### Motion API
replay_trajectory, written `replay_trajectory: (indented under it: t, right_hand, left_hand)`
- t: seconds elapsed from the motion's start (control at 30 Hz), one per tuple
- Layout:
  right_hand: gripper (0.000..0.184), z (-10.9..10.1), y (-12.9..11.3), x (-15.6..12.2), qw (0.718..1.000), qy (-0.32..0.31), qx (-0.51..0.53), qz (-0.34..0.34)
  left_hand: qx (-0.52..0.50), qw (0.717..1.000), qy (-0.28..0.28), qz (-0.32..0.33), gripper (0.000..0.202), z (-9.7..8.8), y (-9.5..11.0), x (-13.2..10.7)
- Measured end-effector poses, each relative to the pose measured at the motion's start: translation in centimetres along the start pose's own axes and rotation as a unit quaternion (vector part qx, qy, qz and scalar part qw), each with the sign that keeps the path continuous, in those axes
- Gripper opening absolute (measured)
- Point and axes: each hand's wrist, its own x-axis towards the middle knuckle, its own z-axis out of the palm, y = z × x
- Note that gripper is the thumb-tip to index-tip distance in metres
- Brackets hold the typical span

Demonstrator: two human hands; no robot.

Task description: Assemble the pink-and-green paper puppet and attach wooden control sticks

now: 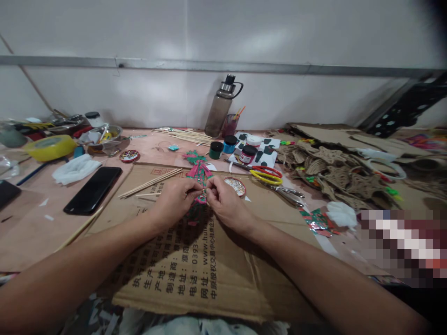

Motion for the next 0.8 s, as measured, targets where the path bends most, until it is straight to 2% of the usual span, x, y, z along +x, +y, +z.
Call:
replay_trajectory:
  t: [0.37,0.67,0.8]
  right_hand:
    - [0.004,-0.05,-0.18,-0.28,0.999,0.018,-0.026,-0.035]
    - [0.004,-0.28,0.17,-0.04,0.999,0.025,-0.030,-0.036]
    - [0.004,-0.29,0.08,-0.09,0.999,0.013,-0.027,-0.038]
  left_hand:
    - [-0.011,1.000,0.010,0.022,0.011,-0.16,-0.03,-0.08]
    - [0.008,0.999,-0.030,0.022,0.019,-0.61,0.20,0.36]
    - [0.012,0.999,-0.034,0.018,0.017,-0.64,0.13,0.34]
